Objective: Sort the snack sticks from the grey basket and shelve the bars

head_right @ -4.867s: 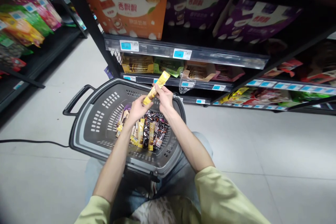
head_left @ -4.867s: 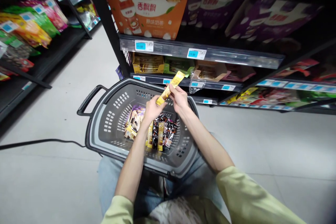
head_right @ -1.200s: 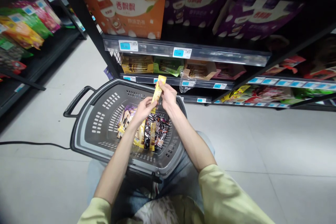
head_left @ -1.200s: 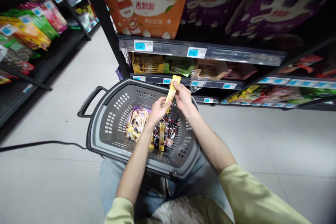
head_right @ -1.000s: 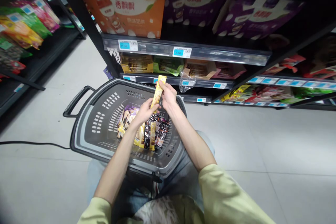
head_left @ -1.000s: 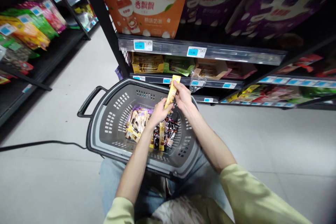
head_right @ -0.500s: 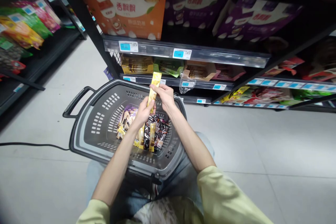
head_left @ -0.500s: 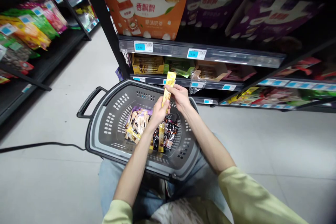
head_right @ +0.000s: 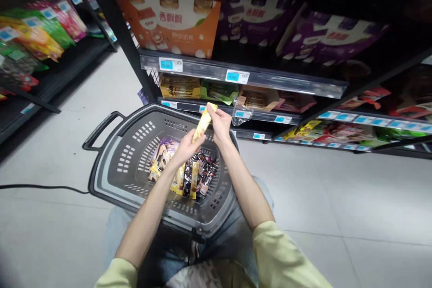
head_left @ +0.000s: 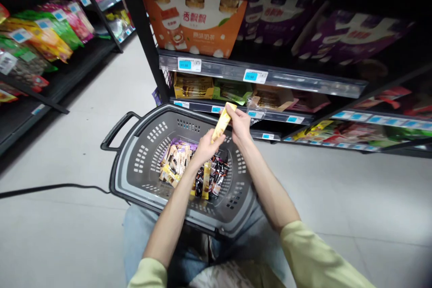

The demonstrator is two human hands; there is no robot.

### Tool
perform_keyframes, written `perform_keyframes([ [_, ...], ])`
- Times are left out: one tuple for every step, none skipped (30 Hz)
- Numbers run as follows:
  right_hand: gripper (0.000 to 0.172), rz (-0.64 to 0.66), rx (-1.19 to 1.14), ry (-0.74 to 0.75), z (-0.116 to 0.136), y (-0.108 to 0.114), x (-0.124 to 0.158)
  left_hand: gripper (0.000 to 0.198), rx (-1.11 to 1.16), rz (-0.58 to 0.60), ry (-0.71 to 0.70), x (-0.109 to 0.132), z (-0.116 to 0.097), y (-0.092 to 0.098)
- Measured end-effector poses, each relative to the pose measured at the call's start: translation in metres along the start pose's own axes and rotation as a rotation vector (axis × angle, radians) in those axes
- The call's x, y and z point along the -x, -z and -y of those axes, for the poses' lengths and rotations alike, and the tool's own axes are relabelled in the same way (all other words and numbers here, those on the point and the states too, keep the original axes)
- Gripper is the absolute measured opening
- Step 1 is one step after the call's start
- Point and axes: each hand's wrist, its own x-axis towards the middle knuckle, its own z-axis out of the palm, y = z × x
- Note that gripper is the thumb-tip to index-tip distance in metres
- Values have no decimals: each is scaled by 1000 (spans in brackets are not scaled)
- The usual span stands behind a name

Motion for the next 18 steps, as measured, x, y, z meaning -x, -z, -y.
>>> perform_keyframes([
  [35,-22,-14,10,1,2,-2,25,-106,2,-30,1,-1,1],
  [35,-38,-25,23,2,4,-4,22,-205,7,-54,2,-3,1],
  [35,-49,-32,37,3,6,-5,20,-292,11,-65,3,-5,2],
  [34,-59,-34,48,3,8,-6,19,-364,5,-62,4,-6,2],
  [34,-68,-29,56,3,10,-7,18,-429,2,-53,5,-7,3],
  [35,-76,-18,63,2,11,-7,19,-493,0,-43,6,-7,4],
  [35,-81,-3,70,1,11,-7,21,-560,-8,-36,7,-7,5],
  [36,-83,15,78,0,11,-6,23,-630,-24,-32,8,-6,7],
  [36,-80,31,86,-2,10,-5,24,-699,-43,-29,9,-5,8],
  [37,-73,44,93,-4,9,-3,25,-763,-63,-25,10,-3,9],
  [38,-63,52,95,-6,6,0,26,-816,-82,-21,10,-2,11],
  [39,-49,55,91,-8,4,3,26,-855,-101,-16,10,0,12],
  [40,-29,57,80,-11,1,7,27,-876,-117,-9,10,1,12],
  [41,-2,57,64,-13,-2,11,27,-881,-130,-5,10,2,13],
  [41,28,60,47,-15,-5,15,26,-872,-142,-4,9,2,12],
  [41,58,65,32,-17,-7,19,26,-855,-152,-4,9,2,12],
  [41,84,75,22,-19,-9,22,26,-832,-159,-3,9,2,11],
  [40,106,88,17,-21,-11,25,26,-807,-164,3,9,1,10],
])
